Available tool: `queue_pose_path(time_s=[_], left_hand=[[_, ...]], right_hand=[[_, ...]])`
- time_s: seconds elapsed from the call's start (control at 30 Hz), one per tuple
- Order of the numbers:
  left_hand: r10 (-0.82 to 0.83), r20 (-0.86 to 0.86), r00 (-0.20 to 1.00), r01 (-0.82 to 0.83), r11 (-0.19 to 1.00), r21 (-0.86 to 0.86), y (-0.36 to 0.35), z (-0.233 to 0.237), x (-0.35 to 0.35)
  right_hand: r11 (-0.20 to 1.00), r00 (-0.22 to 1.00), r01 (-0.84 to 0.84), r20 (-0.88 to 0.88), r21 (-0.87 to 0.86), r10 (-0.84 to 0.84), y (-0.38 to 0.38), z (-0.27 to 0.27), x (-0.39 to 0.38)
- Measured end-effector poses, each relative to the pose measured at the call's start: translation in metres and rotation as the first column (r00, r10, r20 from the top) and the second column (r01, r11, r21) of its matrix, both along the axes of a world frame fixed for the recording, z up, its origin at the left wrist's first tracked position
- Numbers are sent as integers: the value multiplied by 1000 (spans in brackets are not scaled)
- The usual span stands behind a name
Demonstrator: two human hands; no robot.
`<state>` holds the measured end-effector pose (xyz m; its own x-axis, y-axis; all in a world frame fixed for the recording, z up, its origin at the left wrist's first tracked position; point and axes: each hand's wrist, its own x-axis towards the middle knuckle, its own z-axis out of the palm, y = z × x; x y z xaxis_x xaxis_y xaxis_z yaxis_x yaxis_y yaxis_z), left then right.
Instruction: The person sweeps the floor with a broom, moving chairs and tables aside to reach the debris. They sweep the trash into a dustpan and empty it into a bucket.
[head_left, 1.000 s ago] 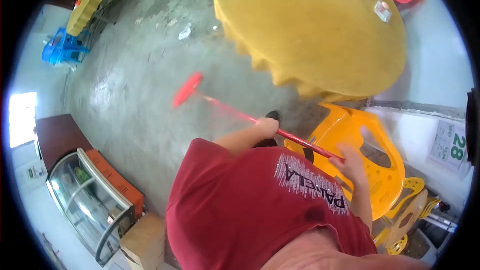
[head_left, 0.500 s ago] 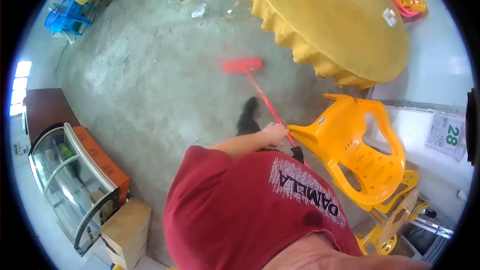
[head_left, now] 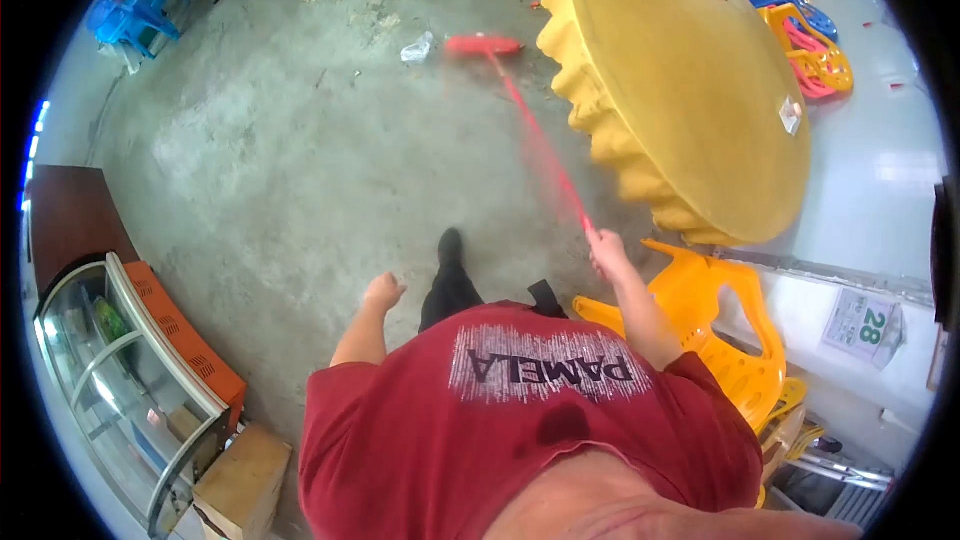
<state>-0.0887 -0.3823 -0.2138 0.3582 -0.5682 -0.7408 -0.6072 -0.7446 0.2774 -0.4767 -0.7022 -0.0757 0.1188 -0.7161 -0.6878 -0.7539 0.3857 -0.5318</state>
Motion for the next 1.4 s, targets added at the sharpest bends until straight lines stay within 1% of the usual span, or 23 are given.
queue_pose_path(time_s=[0.03,0.1,0.2,0.23,0.27,0.3,0.4,0.47,0.53,0.63,0.67,0.7,0.77,0.8,0.87,0.93,1.0,1.07,1.13,1.2,1.3,1.37,1.4], left_hand=[[46,-15,999,-46,998,35,4,4,19],[133,-43,990,-128,986,110,8,11,54],[372,29,928,-372,928,-12,8,20,75],[374,26,927,-373,927,-24,5,16,79],[375,26,927,-374,927,-38,0,12,84],[378,30,926,-376,925,-56,-6,8,88],[465,-61,883,-469,880,-72,-34,-1,82],[447,-135,884,-463,878,-125,-61,-1,73],[429,-189,883,-460,870,-176,-89,10,65],[367,-217,905,-410,888,-208,-111,27,58],[341,-210,916,-383,900,-209,-117,23,57],[320,-199,926,-358,912,-201,-115,22,55],[190,-152,970,-215,962,-167,-117,37,59],[132,-131,983,-152,976,-159,-130,46,62],[178,-120,977,-203,949,-242,-147,60,57],[173,-177,969,-229,897,-377,-163,63,44],[134,-240,962,-227,879,-419,-187,81,25],[-16,-257,966,-147,786,-601,-207,95,6],[-133,-148,980,-6,724,-690,-233,121,-7],[-161,184,970,244,636,-732,-245,149,-11],[-45,353,935,322,525,-788,-245,151,2],[-250,7,968,221,842,-492,-235,136,27],[-276,-193,942,214,933,-289,-227,126,41]], right_hand=[[999,999,34,-25,-24,-35,-16,6,22],[989,998,-20,-62,-147,11,-10,-29,-6],[898,961,-231,-230,-373,152,53,-13,-72],[908,910,-332,-343,-257,235,79,-15,-115],[964,940,-193,-318,-185,127,115,37,-113],[976,937,-171,-330,-135,118,145,53,-128],[989,928,-138,-358,-58,108,190,60,-150],[986,927,-159,-351,-56,129,186,32,-153],[959,923,-255,-328,-126,202,153,-27,-154],[775,859,-499,-339,-388,384,53,-125,-133],[917,939,-325,-198,-231,283,10,-86,-79],[990,986,-127,-112,-58,120,-34,-31,-11],[1000,999,-13,-47,8,14,-62,20,50],[999,997,-50,-64,-19,49,-63,35,57],[989,983,-139,-126,-53,131,-48,62,39],[948,961,-276,-59,-157,270,-36,97,12],[890,915,-403,-125,-213,384,-39,126,-12],[855,821,-516,-312,-48,478,-45,195,10],[881,825,-462,-316,104,469,-55,239,30],[789,733,-597,-300,145,610,-70,270,53],[617,607,-786,-139,43,783,-82,303,113],[606,602,-792,-67,77,796,-95,312,164],[597,597,-797,-31,90,802,-106,310,186]])
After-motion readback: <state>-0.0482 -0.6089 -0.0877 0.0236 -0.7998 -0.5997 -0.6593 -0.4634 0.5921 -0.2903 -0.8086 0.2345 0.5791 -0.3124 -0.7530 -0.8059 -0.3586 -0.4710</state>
